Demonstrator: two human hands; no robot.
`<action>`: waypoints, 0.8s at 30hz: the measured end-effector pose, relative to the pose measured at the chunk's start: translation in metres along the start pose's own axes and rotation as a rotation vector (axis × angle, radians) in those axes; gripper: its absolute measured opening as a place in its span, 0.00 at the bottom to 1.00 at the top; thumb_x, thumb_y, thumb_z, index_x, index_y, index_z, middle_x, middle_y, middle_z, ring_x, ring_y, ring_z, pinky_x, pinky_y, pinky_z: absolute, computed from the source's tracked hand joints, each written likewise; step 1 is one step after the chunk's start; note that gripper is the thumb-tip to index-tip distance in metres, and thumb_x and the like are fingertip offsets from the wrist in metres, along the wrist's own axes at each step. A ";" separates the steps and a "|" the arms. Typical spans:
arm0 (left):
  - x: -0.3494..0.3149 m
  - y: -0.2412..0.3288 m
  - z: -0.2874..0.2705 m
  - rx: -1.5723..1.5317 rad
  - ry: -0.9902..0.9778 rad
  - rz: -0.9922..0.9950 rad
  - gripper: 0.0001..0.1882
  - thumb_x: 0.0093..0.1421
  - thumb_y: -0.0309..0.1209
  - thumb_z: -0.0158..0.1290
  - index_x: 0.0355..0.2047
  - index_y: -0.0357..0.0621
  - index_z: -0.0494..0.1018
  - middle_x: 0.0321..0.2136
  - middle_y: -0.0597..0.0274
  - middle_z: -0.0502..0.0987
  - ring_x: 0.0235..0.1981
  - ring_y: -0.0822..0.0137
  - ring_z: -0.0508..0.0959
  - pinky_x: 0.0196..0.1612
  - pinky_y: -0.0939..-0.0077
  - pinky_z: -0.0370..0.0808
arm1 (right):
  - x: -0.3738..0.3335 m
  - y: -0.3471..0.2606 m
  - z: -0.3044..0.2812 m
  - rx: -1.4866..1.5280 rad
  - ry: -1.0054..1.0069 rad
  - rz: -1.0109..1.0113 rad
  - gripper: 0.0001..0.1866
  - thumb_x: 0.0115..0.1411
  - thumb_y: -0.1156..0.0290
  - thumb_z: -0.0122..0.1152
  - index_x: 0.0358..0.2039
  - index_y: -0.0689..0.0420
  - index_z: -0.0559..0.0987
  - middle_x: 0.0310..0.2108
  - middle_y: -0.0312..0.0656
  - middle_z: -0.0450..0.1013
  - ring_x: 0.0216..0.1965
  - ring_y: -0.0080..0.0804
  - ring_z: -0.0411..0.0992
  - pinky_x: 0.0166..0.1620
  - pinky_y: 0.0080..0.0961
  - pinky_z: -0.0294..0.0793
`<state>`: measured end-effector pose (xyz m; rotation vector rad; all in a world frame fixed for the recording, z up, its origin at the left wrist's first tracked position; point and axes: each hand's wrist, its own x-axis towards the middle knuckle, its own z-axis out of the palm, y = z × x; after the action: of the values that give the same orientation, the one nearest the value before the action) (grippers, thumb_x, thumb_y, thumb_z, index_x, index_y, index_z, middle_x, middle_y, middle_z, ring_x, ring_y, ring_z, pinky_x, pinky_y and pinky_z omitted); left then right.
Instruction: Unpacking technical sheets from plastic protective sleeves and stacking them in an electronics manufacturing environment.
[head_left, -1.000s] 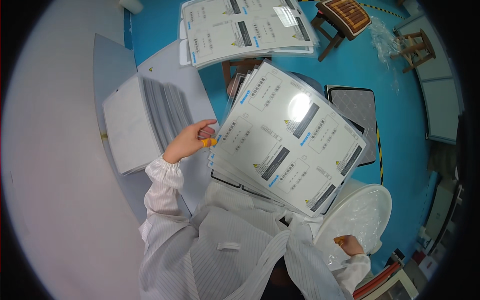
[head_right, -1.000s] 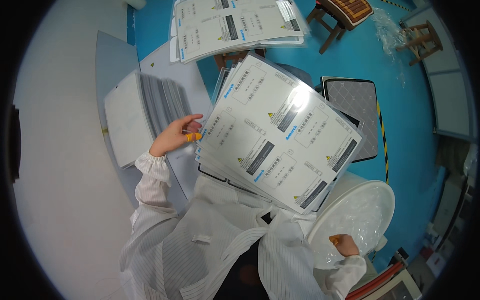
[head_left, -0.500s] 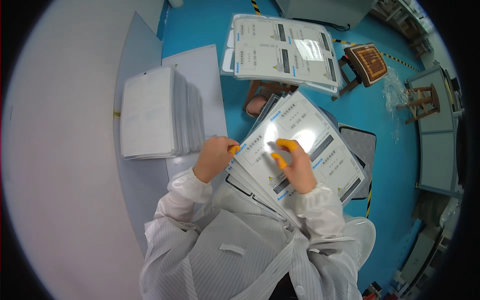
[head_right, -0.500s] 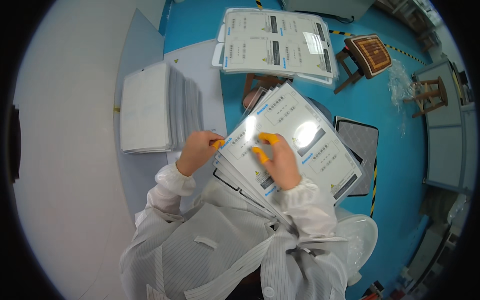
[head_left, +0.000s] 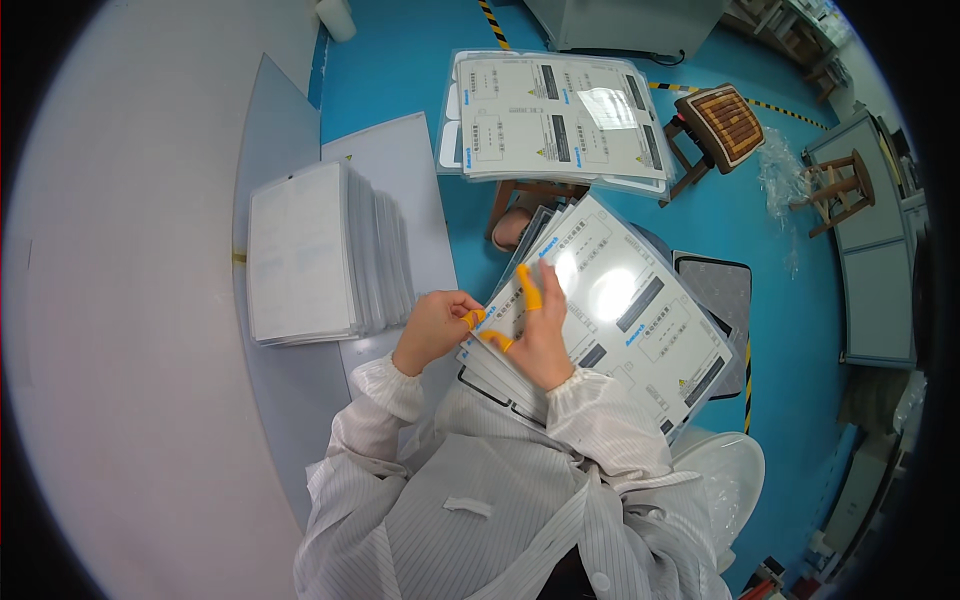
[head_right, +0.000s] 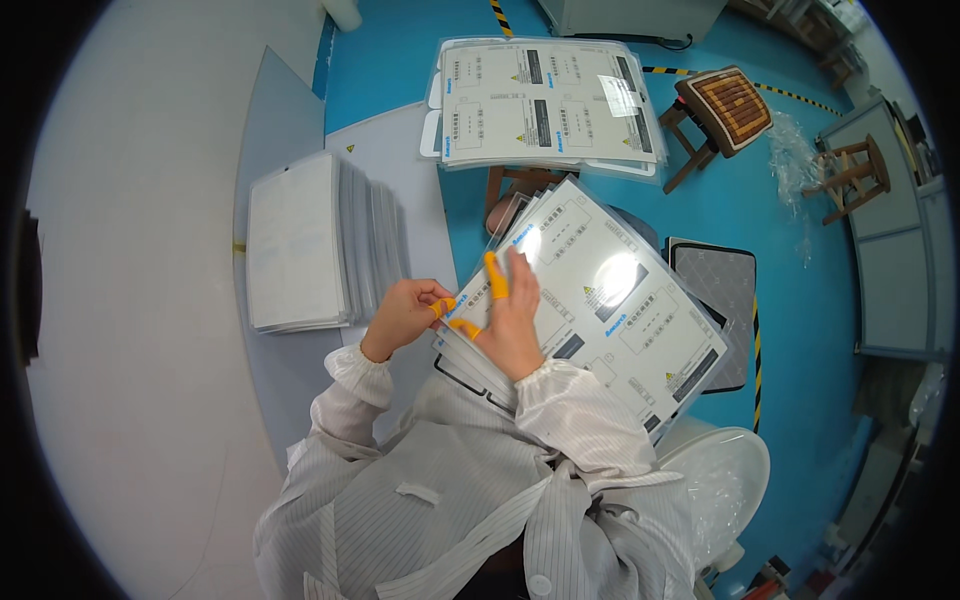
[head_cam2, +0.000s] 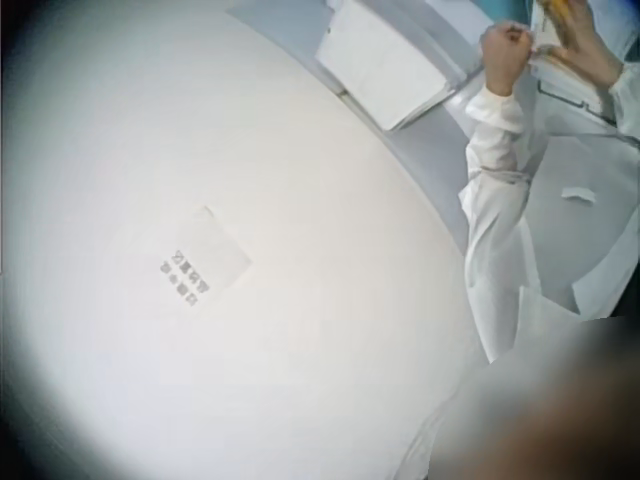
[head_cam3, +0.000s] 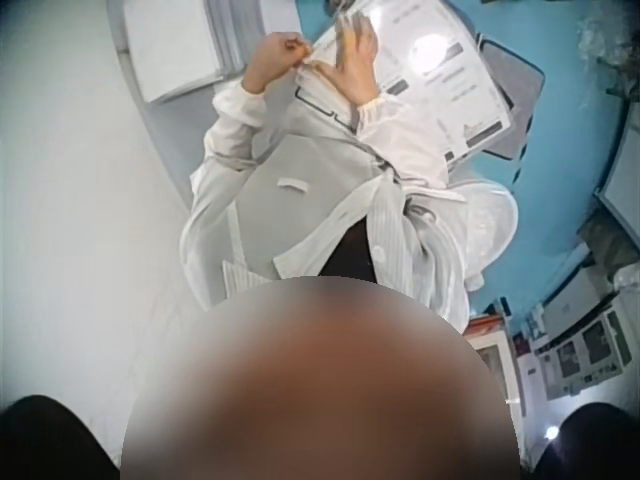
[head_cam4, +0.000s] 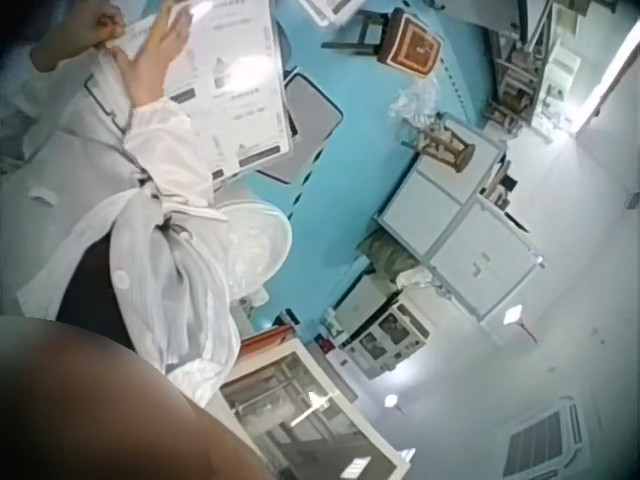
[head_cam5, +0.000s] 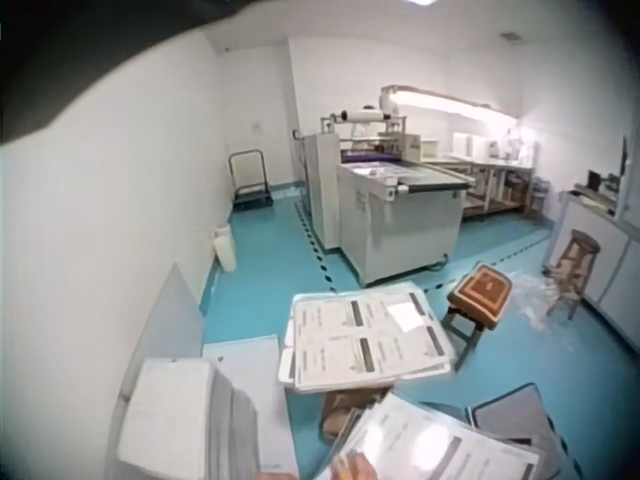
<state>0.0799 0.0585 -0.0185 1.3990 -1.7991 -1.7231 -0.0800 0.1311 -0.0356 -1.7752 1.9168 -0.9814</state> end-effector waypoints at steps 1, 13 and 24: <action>0.001 -0.001 0.000 -0.005 0.008 0.013 0.05 0.54 0.22 0.52 0.29 0.33 0.74 0.21 0.61 0.76 0.20 0.77 0.74 0.23 0.85 0.72 | -0.002 -0.012 0.001 0.090 -0.071 -0.019 0.52 0.30 0.66 0.75 0.57 0.59 0.57 0.60 0.55 0.41 0.61 0.55 0.42 0.60 0.43 0.45; -0.001 0.008 0.002 0.070 -0.019 0.026 0.03 0.54 0.21 0.51 0.29 0.33 0.72 0.20 0.62 0.75 0.19 0.77 0.74 0.23 0.85 0.73 | 0.004 0.023 0.007 0.074 0.075 0.101 0.46 0.31 0.68 0.75 0.53 0.63 0.63 0.59 0.55 0.46 0.59 0.55 0.46 0.59 0.41 0.49; -0.002 0.001 0.000 -0.036 -0.070 -0.003 0.05 0.57 0.22 0.48 0.33 0.34 0.73 0.24 0.63 0.75 0.22 0.76 0.75 0.27 0.84 0.74 | -0.009 0.012 0.010 0.147 -0.041 -0.016 0.21 0.35 0.76 0.70 0.31 0.64 0.72 0.56 0.50 0.51 0.58 0.50 0.49 0.58 0.36 0.52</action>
<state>0.0803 0.0596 -0.0171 1.3444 -1.7932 -1.8177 -0.0801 0.1369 -0.0527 -1.7163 1.7609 -1.0538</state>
